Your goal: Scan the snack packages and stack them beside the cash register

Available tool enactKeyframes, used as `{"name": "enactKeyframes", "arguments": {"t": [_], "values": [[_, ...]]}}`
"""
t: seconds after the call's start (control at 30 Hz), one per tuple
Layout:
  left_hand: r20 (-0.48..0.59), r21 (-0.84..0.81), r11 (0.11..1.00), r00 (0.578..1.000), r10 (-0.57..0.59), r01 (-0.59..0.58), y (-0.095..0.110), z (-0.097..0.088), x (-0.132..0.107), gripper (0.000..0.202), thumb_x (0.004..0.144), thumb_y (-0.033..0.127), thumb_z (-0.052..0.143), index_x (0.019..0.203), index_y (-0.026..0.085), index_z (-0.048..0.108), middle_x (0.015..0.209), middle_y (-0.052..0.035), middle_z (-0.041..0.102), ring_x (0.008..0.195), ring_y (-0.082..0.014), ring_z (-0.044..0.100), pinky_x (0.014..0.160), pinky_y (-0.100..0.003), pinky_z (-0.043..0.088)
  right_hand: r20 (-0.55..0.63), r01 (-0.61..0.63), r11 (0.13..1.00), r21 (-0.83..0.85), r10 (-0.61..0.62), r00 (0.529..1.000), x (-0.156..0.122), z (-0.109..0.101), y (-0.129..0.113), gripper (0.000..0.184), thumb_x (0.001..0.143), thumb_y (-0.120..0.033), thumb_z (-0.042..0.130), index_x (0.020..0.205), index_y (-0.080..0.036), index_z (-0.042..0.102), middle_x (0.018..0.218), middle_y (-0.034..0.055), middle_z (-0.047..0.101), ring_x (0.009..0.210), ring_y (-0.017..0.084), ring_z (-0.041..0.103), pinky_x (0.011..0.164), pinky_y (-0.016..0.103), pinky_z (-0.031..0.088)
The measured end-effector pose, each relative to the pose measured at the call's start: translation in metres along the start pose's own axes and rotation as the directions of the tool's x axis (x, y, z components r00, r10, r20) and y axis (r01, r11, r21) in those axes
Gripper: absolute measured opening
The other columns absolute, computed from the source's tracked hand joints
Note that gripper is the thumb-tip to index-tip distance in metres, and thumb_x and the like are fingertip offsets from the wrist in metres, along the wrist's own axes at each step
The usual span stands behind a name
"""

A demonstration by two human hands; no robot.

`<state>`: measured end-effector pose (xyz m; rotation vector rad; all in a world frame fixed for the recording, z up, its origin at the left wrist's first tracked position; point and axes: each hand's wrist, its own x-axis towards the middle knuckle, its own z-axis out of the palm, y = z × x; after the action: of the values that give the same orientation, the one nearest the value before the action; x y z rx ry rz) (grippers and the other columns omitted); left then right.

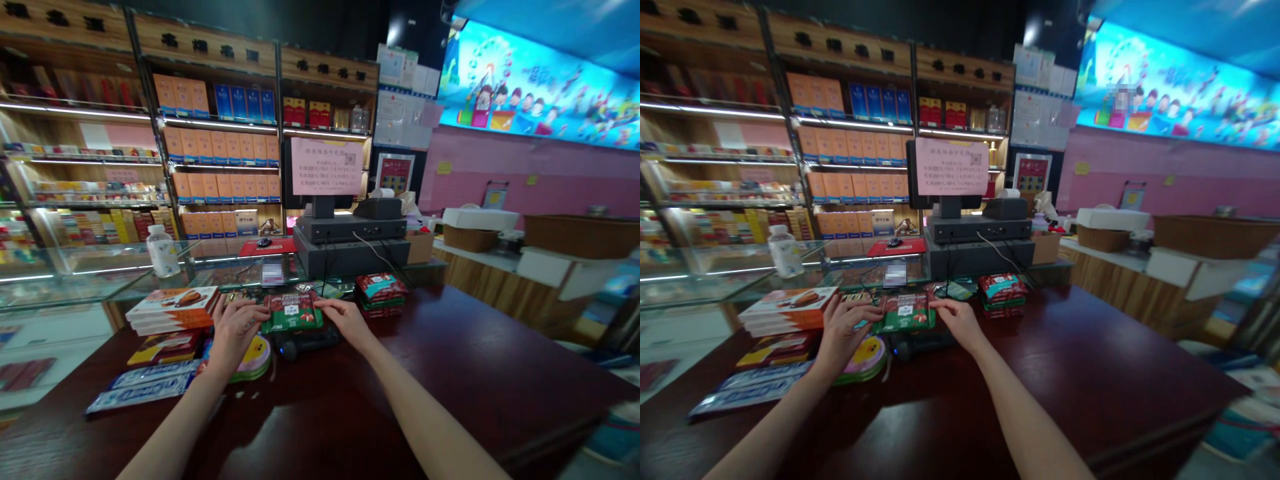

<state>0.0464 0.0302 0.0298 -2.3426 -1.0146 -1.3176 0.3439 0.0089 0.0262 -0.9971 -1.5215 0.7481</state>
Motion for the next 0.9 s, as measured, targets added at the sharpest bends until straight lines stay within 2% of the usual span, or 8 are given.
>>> {"name": "enactKeyframes", "arguments": {"t": [0.07,0.13,0.23,0.33,0.57,0.67,0.9], "values": [[0.003,0.017,0.999,0.999,0.043,-0.043,0.004,0.0,0.003,0.013,0.091,0.027,0.061,0.093,0.033,0.072,0.101,0.0047,0.079,0.106,-0.0214,0.065,0.121,-0.057,0.012,0.032,-0.02,1.0,0.014,0.02,0.999,-0.007,-0.007,-0.004,0.034,0.083,-0.043,0.068,0.106,-0.021,0.079,0.127,0.0111,0.071,0.123,0.032,0.064,0.109,0.047,0.045],[-0.006,0.033,0.997,0.997,0.071,-0.071,0.009,0.0,0.006,0.013,0.091,0.026,0.061,0.093,0.033,0.072,0.1,0.0048,0.079,0.105,-0.0212,0.066,0.121,-0.057,0.012,0.077,-0.058,0.997,0.053,0.054,0.996,-0.012,-0.012,-0.007,0.045,0.076,-0.045,0.077,0.114,-0.021,0.076,0.145,0.0128,0.058,0.127,0.034,0.061,0.11,0.047,0.045],[-0.017,0.052,0.993,0.994,0.11,-0.109,0.018,0.001,0.01,0.013,0.091,0.026,0.061,0.093,0.033,0.072,0.098,0.0058,0.079,0.103,-0.0206,0.067,0.122,-0.055,0.012,0.107,-0.07,0.997,0.019,0.068,0.992,-0.019,-0.02,-0.01,0.063,0.064,-0.041,0.088,0.122,-0.022,0.072,0.156,0.0137,0.044,0.131,0.035,0.057,0.113,0.047,0.042],[-0.013,0.055,0.989,0.991,0.137,-0.136,0.028,0.004,0.014,0.014,0.093,0.025,0.059,0.094,0.033,0.071,0.097,0.0065,0.079,0.103,-0.0201,0.067,0.123,-0.054,0.01,0.104,-0.051,0.997,-0.063,0.058,0.993,-0.024,-0.028,-0.01,0.068,0.061,-0.037,0.09,0.124,-0.023,0.071,0.156,0.014,0.044,0.136,0.035,0.052,0.116,0.049,0.038],[0.014,0.032,0.988,0.988,0.154,-0.154,0.05,0.016,0.024,0.015,0.096,0.028,0.056,0.096,0.033,0.071,0.1,0.0068,0.079,0.11,-0.0195,0.066,0.124,-0.054,0.008,0.073,-0.013,0.994,-0.11,0.021,0.997,-0.033,-0.052,-0.007,0.066,0.063,-0.037,0.088,0.125,-0.024,0.07,0.156,0.0135,0.044,0.138,0.035,0.05,0.116,0.049,0.038],[0.027,0.001,0.984,0.984,0.177,-0.177,0.059,0.028,0.032,0.017,0.097,0.028,0.055,0.097,0.033,0.071,0.101,0.007,0.079,0.109,-0.0183,0.067,0.125,-0.053,0.008,0.047,-0.001,0.989,-0.146,0.008,0.999,-0.035,-0.069,-0.006,0.066,0.065,-0.036,0.087,0.127,-0.023,0.069,0.157,0.0156,0.042,0.138,0.034,0.05,0.116,0.048,0.039],[0.072,-0.076,0.982,0.981,0.179,-0.173,0.089,0.068,0.059,0.019,0.097,0.027,0.054,0.099,0.034,0.072,0.104,0.0066,0.079,0.112,-0.0195,0.065,0.125,-0.058,0.007,-0.032,-0.014,0.974,-0.228,0.007,0.999,-0.034,-0.122,0.0,0.065,0.067,-0.033,0.086,0.128,-0.024,0.068,0.152,0.0141,0.05,0.141,0.033,0.046,0.117,0.049,0.037]]}}
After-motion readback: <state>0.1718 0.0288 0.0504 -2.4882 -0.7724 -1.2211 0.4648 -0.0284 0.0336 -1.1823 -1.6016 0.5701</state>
